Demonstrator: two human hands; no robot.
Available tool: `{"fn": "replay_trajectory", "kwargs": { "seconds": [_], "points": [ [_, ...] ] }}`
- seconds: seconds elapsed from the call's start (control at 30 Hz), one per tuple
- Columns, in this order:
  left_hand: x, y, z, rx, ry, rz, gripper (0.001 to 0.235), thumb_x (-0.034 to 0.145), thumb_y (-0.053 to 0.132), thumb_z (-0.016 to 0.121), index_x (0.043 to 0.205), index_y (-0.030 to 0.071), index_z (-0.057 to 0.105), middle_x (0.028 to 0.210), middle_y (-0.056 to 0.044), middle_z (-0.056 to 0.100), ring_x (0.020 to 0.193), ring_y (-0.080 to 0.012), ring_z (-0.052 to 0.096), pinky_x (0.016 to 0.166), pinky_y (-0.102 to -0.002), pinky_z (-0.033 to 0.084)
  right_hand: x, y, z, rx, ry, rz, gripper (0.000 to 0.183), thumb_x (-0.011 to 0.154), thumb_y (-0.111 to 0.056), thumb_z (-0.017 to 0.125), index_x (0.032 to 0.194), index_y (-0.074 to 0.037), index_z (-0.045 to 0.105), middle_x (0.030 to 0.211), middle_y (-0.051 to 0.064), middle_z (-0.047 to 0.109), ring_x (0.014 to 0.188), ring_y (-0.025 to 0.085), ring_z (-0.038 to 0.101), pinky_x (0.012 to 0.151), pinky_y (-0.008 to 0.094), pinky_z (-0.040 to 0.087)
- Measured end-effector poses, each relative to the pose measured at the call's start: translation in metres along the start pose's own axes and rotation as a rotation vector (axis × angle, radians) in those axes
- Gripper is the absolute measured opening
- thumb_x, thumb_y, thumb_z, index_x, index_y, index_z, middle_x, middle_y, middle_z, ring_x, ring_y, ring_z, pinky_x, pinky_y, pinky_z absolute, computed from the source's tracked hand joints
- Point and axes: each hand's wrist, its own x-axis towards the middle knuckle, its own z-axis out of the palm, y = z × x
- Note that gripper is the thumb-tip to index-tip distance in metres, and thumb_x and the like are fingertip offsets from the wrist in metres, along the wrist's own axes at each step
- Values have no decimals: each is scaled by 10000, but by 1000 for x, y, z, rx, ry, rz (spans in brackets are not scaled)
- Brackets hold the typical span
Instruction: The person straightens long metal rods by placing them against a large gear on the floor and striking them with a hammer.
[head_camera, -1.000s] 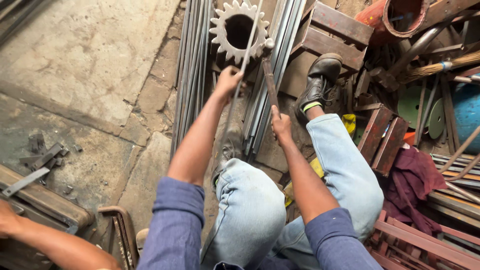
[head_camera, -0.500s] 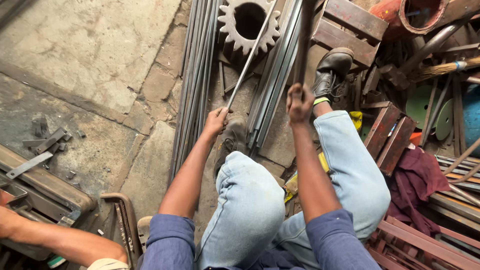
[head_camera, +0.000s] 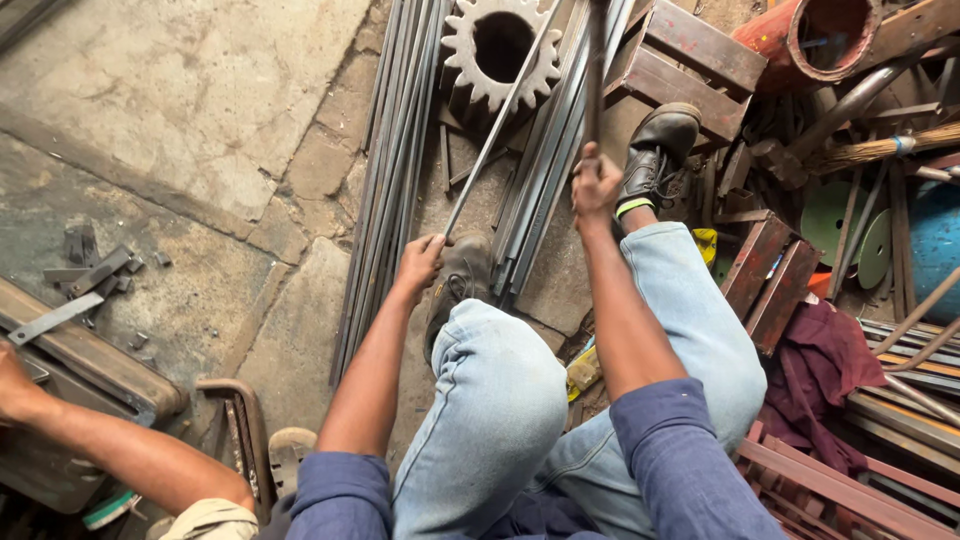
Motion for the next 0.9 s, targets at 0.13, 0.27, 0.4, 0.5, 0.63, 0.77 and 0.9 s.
{"fn": "replay_trajectory", "kwargs": {
  "seconds": [0.13,0.27,0.4,0.5,0.63,0.77,0.9],
  "points": [
    [-29,-11,-16,-26,-35,-26,293,1040,352,575,1075,100,721,578,77,415,437,-41,331,389,-250,231,8,-26,-1,173,-6,-54,597,941,-672,586,726,-118,531,518,-51,440,393,57,416,351,243,275],
    [-49,-17,-24,-59,-43,-92,300,1033,365,575,1075,98,705,587,71,422,436,-39,316,390,-243,208,3,12,-5,-115,31,-230,662,1027,-705,540,750,-104,562,574,-49,482,480,50,453,447,216,308],
    [-59,-19,-28,-114,23,-151,280,1008,367,607,1080,105,678,584,60,437,427,-48,312,386,-248,204,3,41,-3,-383,-47,170,749,923,-790,536,650,-99,623,507,-40,561,441,38,546,409,207,376],
    [-70,-27,-40,-96,26,-123,322,1001,406,601,1048,100,691,574,62,426,428,-49,325,383,-247,224,8,16,7,-106,-26,172,683,902,-770,527,702,-122,606,515,-53,542,392,60,511,336,243,387],
    [-75,-39,-63,60,101,-63,350,971,446,618,1010,112,717,543,58,426,411,-64,341,375,-259,247,25,-55,8,182,-62,-47,640,940,-722,569,707,-127,552,524,-44,491,376,65,466,325,251,347],
    [-85,-46,-87,124,136,-203,461,954,532,631,865,81,654,518,45,386,388,-90,319,366,-289,226,63,-112,8,306,-25,-346,564,986,-642,593,758,-127,564,578,-35,475,403,71,442,325,260,369],
    [-102,-47,-99,120,85,-251,518,950,579,609,785,89,597,515,46,368,391,-77,293,375,-279,186,110,-103,25,379,3,-511,494,1030,-582,550,790,-151,559,586,-10,486,426,97,457,337,288,403]
  ]
}}
